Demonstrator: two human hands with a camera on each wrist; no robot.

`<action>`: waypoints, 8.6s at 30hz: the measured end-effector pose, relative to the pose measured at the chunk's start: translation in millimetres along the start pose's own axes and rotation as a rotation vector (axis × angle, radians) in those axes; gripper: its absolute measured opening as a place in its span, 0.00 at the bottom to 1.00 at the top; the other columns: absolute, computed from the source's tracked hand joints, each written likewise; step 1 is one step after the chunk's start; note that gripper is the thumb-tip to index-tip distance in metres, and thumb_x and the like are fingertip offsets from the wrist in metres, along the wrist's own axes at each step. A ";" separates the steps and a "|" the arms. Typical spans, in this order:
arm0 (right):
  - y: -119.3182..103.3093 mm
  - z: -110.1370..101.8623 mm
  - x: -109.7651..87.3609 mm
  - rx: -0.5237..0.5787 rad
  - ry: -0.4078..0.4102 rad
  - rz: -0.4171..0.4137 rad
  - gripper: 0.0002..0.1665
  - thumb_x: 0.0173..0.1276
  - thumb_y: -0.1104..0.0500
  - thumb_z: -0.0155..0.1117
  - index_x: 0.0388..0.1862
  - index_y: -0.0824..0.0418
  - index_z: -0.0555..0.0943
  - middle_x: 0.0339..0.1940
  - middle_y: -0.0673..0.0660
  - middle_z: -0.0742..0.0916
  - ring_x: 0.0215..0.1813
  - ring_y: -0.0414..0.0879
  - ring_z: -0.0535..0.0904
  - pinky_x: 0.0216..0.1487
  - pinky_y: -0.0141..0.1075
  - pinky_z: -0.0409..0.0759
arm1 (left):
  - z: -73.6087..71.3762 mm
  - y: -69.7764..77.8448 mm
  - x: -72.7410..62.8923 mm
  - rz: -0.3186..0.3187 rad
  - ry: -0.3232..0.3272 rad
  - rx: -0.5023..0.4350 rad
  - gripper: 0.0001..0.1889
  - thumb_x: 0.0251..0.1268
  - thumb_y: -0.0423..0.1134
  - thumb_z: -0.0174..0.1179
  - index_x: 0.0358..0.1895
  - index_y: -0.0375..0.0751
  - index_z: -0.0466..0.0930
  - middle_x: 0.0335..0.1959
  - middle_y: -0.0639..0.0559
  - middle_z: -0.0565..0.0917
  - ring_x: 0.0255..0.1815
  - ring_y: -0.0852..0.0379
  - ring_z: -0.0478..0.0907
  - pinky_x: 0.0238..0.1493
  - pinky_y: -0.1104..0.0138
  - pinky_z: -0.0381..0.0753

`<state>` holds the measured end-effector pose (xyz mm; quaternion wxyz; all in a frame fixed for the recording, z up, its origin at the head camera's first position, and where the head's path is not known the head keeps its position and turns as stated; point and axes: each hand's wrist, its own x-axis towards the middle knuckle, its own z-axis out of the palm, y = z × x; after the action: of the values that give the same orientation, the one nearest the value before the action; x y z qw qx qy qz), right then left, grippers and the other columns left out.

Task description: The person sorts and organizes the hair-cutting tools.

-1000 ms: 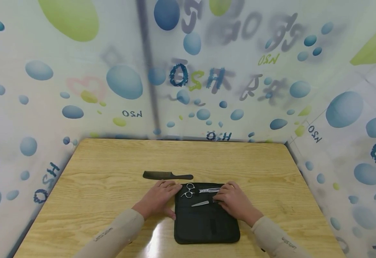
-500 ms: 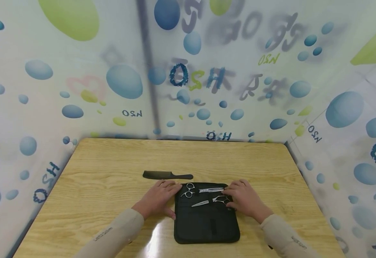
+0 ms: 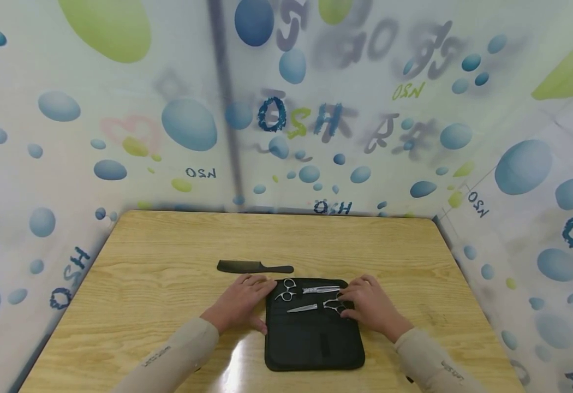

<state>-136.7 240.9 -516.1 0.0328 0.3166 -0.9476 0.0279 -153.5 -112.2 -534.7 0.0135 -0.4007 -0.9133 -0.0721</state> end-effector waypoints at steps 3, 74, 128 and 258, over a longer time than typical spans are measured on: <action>-2.2 -0.6 0.2 -0.005 0.003 -0.006 0.20 0.52 0.41 0.74 0.40 0.49 0.89 0.45 0.47 0.90 0.51 0.46 0.81 0.60 0.50 0.70 | 0.2 0.1 -0.1 -0.002 -0.003 0.002 0.57 0.36 0.75 0.66 0.71 0.43 0.66 0.66 0.52 0.77 0.68 0.50 0.71 0.70 0.49 0.66; -19.9 -5.5 7.6 -0.004 0.016 -0.001 0.16 0.56 0.43 0.72 0.40 0.48 0.90 0.40 0.44 0.90 0.48 0.45 0.81 0.60 0.49 0.71 | -10.8 3.0 6.0 -0.046 -0.085 -0.013 0.53 0.38 0.70 0.70 0.70 0.44 0.68 0.66 0.50 0.76 0.70 0.46 0.68 0.70 0.48 0.66; 16.9 -9.8 6.2 -0.007 0.094 0.147 0.17 0.57 0.47 0.73 0.45 0.50 0.87 0.41 0.47 0.90 0.49 0.48 0.81 0.62 0.52 0.71 | -13.9 -19.0 62.1 -0.295 -0.102 0.188 0.09 0.62 0.44 0.66 0.42 0.46 0.85 0.41 0.52 0.86 0.48 0.52 0.78 0.62 0.54 0.72; -21.0 -11.0 138.7 0.275 -0.086 0.173 0.04 0.65 0.52 0.68 0.34 0.49 0.88 0.28 0.43 0.89 0.33 0.39 0.83 0.57 0.48 0.75 | -33.9 -31.6 -2.7 -0.256 0.338 0.121 0.34 0.52 0.48 0.74 0.63 0.44 0.73 0.60 0.47 0.79 0.65 0.46 0.73 0.65 0.49 0.70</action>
<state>-234.1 142.0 -493.4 -0.0540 0.2364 -0.9591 0.1463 -175.9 -140.2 -505.2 0.1813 -0.2621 -0.9440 -0.0847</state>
